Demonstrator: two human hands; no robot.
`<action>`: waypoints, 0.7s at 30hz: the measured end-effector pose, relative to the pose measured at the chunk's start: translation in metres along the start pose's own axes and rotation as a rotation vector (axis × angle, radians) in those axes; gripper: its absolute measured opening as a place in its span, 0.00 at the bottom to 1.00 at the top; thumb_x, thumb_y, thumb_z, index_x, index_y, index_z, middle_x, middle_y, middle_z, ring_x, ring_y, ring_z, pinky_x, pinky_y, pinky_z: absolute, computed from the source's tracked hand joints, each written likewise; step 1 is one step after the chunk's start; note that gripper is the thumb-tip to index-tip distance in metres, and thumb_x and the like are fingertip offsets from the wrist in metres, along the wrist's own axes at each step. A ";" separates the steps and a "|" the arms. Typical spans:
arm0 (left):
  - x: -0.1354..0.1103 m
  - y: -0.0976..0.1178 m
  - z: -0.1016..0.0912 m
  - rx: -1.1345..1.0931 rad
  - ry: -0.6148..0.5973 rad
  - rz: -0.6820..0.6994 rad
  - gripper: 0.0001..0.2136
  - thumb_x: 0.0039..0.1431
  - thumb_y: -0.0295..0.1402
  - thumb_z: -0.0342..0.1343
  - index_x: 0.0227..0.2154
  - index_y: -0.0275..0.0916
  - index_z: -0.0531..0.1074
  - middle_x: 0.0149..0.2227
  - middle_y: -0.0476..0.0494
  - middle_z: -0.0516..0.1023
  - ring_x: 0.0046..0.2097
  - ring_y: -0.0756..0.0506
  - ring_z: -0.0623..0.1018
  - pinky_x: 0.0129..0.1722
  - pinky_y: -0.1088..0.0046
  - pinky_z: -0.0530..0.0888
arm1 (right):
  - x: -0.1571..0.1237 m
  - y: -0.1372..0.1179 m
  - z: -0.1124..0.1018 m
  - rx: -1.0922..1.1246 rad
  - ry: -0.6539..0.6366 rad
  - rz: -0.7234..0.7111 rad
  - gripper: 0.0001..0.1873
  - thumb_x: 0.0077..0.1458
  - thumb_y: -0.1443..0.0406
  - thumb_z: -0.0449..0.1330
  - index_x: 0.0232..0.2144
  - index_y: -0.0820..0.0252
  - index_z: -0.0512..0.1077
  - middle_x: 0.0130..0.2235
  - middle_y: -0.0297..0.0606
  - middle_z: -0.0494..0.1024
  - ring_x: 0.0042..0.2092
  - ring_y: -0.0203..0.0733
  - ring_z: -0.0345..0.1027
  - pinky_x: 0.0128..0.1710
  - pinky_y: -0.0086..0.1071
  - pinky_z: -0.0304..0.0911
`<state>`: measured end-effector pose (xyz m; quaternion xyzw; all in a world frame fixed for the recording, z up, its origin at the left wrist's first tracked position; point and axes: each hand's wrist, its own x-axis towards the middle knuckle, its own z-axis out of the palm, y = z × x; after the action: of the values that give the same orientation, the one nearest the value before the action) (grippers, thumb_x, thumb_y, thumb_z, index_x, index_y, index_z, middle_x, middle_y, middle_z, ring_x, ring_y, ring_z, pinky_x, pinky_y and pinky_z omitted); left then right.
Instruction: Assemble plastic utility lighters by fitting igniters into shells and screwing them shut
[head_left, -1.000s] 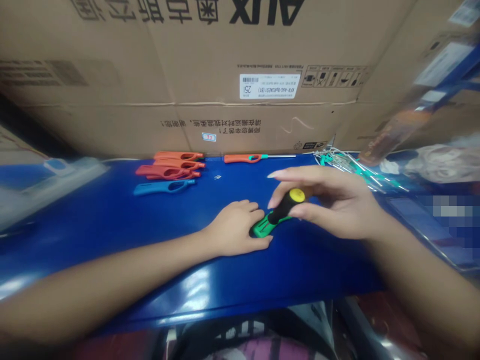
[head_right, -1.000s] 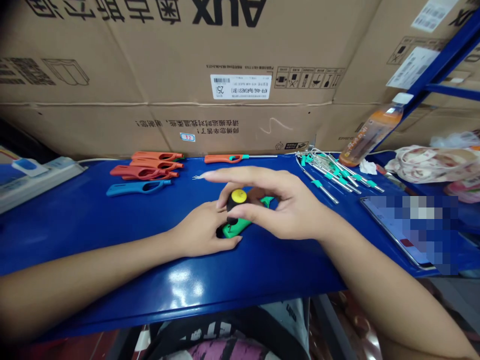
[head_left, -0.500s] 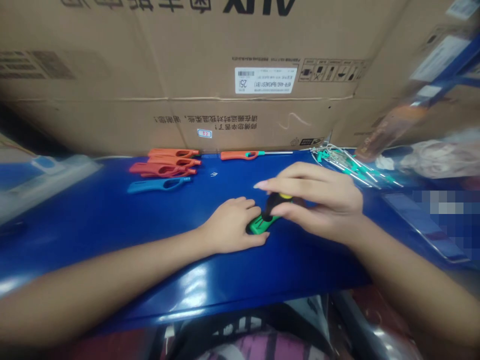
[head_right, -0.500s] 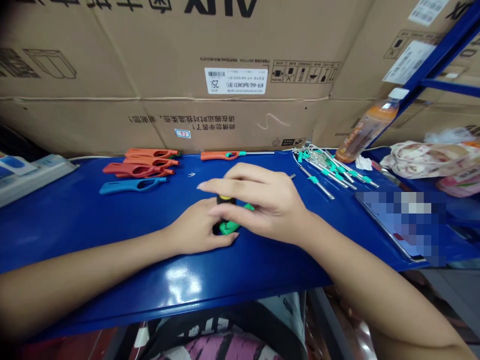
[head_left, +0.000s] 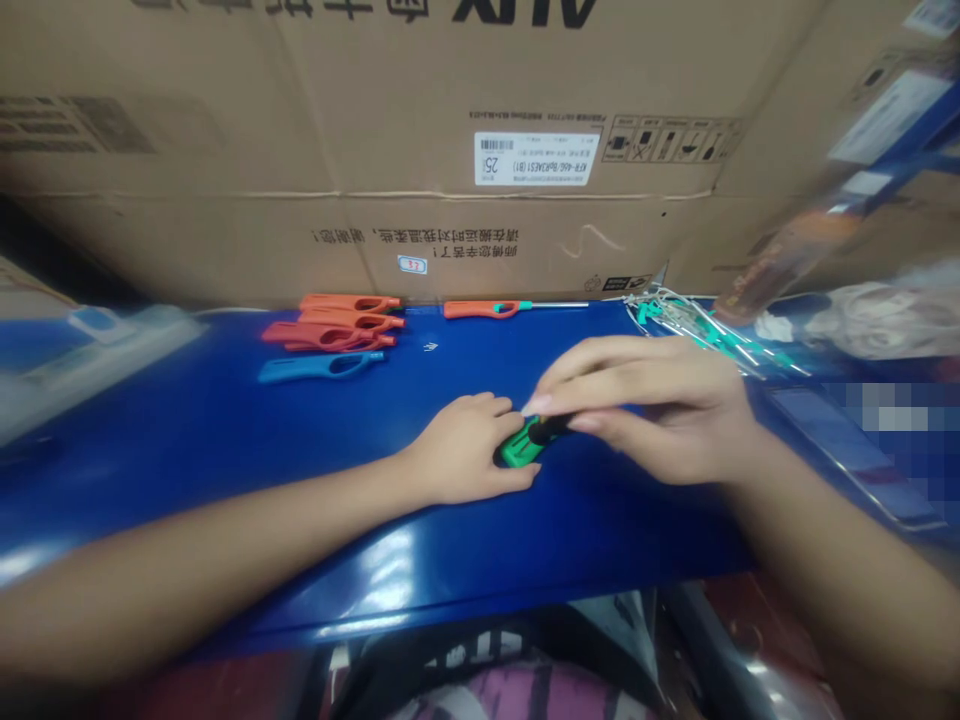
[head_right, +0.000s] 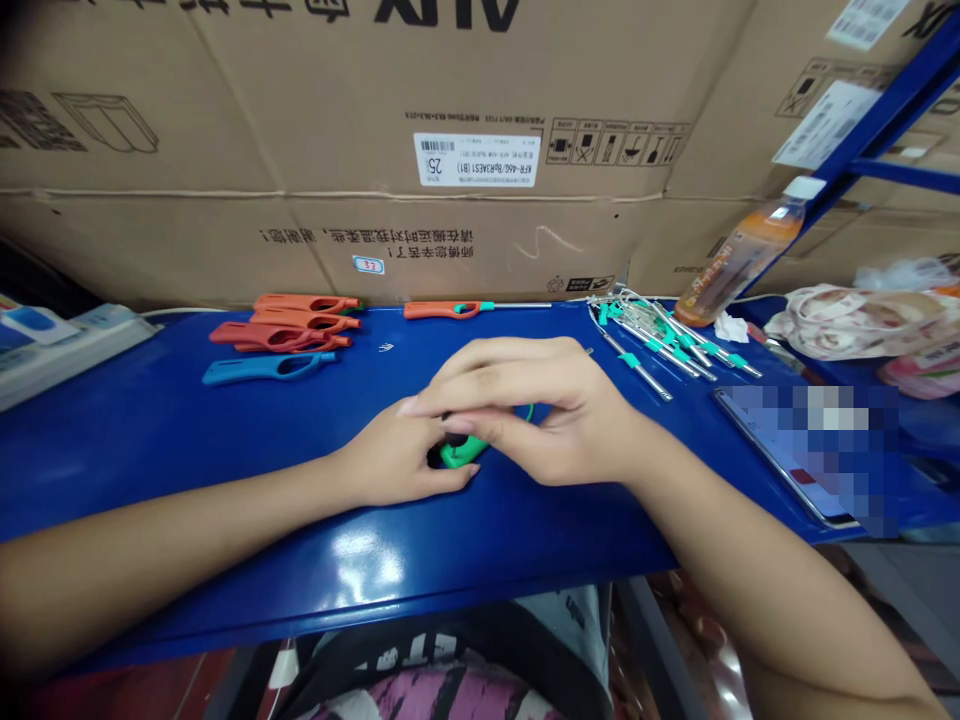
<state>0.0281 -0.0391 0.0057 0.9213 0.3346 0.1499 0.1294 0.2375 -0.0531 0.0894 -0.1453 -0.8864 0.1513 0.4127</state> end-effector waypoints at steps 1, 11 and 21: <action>0.000 0.000 0.001 0.010 0.012 0.001 0.15 0.59 0.47 0.58 0.38 0.39 0.76 0.36 0.43 0.76 0.41 0.40 0.76 0.44 0.61 0.73 | 0.000 0.000 0.000 -0.075 0.048 -0.045 0.11 0.62 0.66 0.64 0.46 0.56 0.80 0.38 0.39 0.82 0.37 0.37 0.76 0.38 0.29 0.74; -0.001 -0.001 0.001 0.082 0.019 0.001 0.17 0.59 0.49 0.58 0.35 0.39 0.74 0.34 0.43 0.76 0.39 0.40 0.76 0.41 0.61 0.73 | 0.002 0.001 0.000 -0.136 0.011 -0.001 0.11 0.64 0.65 0.62 0.47 0.56 0.79 0.39 0.38 0.81 0.40 0.37 0.76 0.42 0.29 0.73; 0.000 0.000 0.000 0.049 0.004 0.001 0.16 0.59 0.48 0.58 0.36 0.39 0.75 0.36 0.43 0.77 0.41 0.39 0.76 0.42 0.61 0.72 | 0.002 -0.001 0.003 -0.239 0.050 -0.004 0.09 0.65 0.62 0.60 0.44 0.57 0.78 0.36 0.38 0.80 0.36 0.37 0.74 0.36 0.30 0.72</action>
<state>0.0281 -0.0388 0.0057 0.9240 0.3380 0.1437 0.1061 0.2339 -0.0537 0.0889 -0.1957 -0.8878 0.0401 0.4147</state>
